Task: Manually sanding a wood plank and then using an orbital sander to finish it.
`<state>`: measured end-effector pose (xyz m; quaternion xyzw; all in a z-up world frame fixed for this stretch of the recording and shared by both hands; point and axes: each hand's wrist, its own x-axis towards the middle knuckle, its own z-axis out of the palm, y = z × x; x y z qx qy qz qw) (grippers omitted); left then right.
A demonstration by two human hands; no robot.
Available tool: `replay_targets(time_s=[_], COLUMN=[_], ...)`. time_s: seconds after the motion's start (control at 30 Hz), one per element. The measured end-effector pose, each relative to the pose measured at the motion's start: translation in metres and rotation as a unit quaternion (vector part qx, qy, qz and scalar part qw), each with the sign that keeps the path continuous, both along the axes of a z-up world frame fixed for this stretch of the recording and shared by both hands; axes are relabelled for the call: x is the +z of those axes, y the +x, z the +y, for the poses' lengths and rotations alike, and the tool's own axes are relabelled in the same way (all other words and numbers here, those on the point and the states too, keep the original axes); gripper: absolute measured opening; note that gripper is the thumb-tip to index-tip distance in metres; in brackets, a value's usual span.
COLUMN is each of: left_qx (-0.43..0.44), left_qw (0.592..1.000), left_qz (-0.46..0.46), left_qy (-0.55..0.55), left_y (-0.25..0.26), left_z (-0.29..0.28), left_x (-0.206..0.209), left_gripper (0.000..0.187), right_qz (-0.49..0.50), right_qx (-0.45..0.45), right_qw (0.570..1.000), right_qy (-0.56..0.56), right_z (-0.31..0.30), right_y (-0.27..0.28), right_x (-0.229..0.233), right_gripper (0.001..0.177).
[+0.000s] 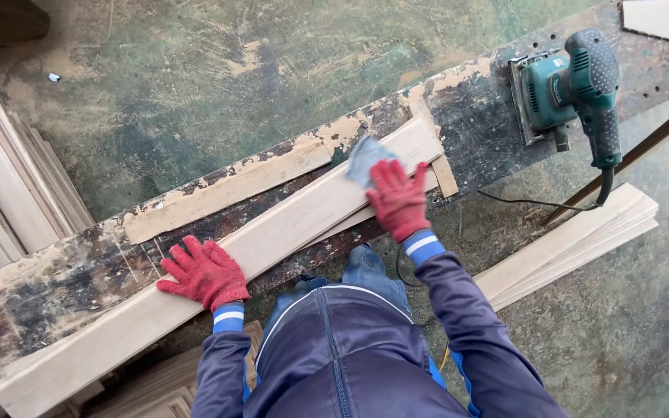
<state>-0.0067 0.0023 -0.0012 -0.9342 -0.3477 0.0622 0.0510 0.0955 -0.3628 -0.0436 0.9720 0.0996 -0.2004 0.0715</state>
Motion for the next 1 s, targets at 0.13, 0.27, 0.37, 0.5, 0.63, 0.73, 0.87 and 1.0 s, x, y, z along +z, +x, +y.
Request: replay_targets(time_s=[0.13,0.27,0.37,0.5,0.63,0.73,0.87,1.0], left_qx=[0.002,-0.013,-0.009,-0.012,-0.006,0.007,0.020,0.018], left_qw=[1.000,0.999,0.999,0.999,0.999,1.000,1.000,1.000], left_qz=[0.004,-0.043,-0.033,-0.029,-0.018,-0.009,0.013,0.008], left_qy=[0.030,0.026,0.031,0.022,0.031,0.028,0.015,0.001], left_y=[-0.004,-0.002,0.000,0.000,-0.001,0.002,0.001,0.005], left_z=[0.005,0.004,0.003,0.001,0.003,0.001,0.000,-0.001], left_x=[-0.007,-0.011,-0.010,-0.005,-0.007,-0.008,0.000,0.003], left_gripper=[0.054,0.051,0.052,0.050,0.051,0.053,0.054,0.054], right_qz=[-0.027,-0.010,-0.028,-0.031,-0.121,-0.051,-0.158,-0.125], right_qx=[-0.067,-0.098,-0.010,0.006,-0.105,-0.116,-0.002,-0.111], right_qw=[0.997,0.992,0.992,0.999,0.985,0.992,0.966,0.985], right_qy=[-0.041,0.076,0.125,-0.029,0.058,0.010,0.205,0.033], right_z=[-0.031,0.024,0.035,-0.025,-0.052,-0.011,-0.005,-0.065], right_y=[0.026,-0.003,-0.023,0.012,0.024,0.003,-0.018,0.030], right_x=[-0.014,0.005,0.010,-0.014,-0.033,-0.027,-0.013,-0.010], right_gripper=[0.070,0.079,0.081,0.069,0.055,0.070,0.075,0.073])
